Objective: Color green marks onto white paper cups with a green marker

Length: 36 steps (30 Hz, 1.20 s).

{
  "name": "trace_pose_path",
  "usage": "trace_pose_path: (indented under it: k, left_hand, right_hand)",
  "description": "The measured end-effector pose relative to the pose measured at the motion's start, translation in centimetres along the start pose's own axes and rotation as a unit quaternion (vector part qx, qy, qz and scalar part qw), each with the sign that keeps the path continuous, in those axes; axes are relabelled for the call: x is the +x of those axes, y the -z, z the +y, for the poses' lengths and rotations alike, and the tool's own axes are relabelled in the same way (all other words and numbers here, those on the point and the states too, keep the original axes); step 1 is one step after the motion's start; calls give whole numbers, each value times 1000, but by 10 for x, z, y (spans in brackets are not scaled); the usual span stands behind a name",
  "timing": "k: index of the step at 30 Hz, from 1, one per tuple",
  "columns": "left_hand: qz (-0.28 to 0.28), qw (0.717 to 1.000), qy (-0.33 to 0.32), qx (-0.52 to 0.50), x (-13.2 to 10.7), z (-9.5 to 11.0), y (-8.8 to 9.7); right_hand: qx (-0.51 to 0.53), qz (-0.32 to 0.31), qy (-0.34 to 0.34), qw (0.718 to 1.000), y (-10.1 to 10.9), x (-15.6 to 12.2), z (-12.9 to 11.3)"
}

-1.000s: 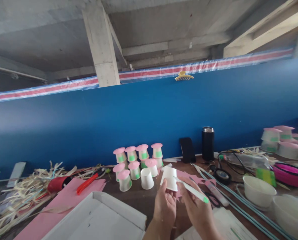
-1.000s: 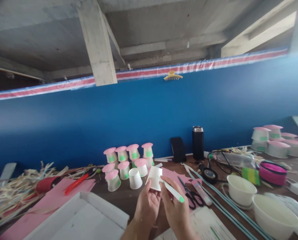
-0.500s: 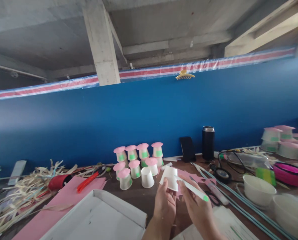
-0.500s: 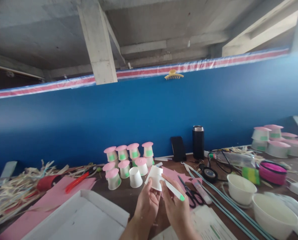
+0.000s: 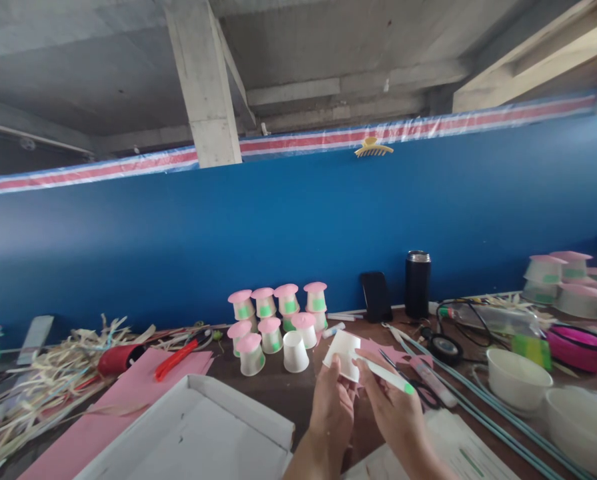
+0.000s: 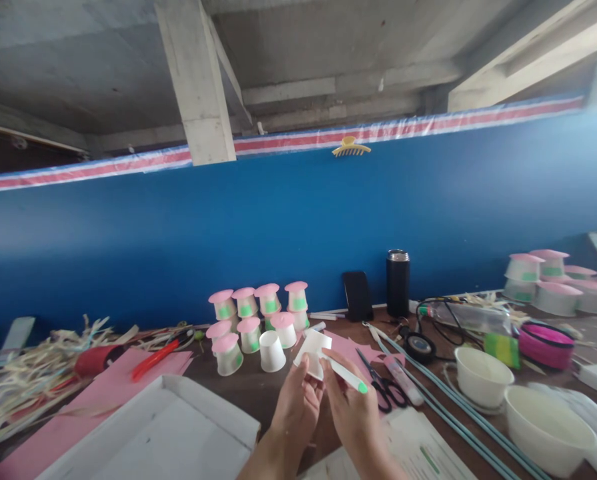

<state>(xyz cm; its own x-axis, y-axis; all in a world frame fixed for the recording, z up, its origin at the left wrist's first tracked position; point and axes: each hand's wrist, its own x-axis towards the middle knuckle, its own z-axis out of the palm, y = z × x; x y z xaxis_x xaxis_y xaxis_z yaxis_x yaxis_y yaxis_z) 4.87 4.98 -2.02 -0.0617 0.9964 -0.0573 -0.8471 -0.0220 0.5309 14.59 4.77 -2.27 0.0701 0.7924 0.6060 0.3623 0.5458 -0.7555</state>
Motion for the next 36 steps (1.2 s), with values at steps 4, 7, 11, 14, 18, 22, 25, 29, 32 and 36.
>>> trace_pose_path:
  k: [4, 7, 11, 14, 18, 22, 25, 29, 32, 36]
  left_hand:
    - [-25, 1000, -11, 9, 0, -1, 0]
    - [-15, 1000, -11, 12, 0, -1, 0]
    - [-27, 999, -18, 21, 1, -2, 0]
    - [-39, 998, -34, 31, 2, -4, 1]
    - [-49, 997, -37, 45, 2, -4, 2]
    - [-64, 996, -38, 49, 1, -4, 1]
    - [-68, 996, -39, 46, 1, -4, 1]
    - [-67, 996, -40, 46, 1, -5, 2]
    - [-67, 996, -36, 44, 2, -6, 3]
    - [-76, 995, -43, 50, 3, -6, 5]
  right_hand:
    - [-13, 7, 14, 1000, 0, 0, 0]
    - [-31, 17, 24, 999, 1, 0, 1]
    - [-38, 14, 30, 999, 1, 0, 1]
    - [-32, 13, 30, 999, 1, 0, 1]
    - [-29, 14, 33, 999, 1, 1, 0]
    - [-30, 10, 27, 999, 2, 1, -2]
    - [-27, 8, 23, 999, 1, 1, -1]
    - [-17, 5, 14, 1000, 0, 0, 2]
    - [-17, 4, 7, 1000, 0, 0, 4]
    - [-20, 7, 8, 1000, 0, 0, 5]
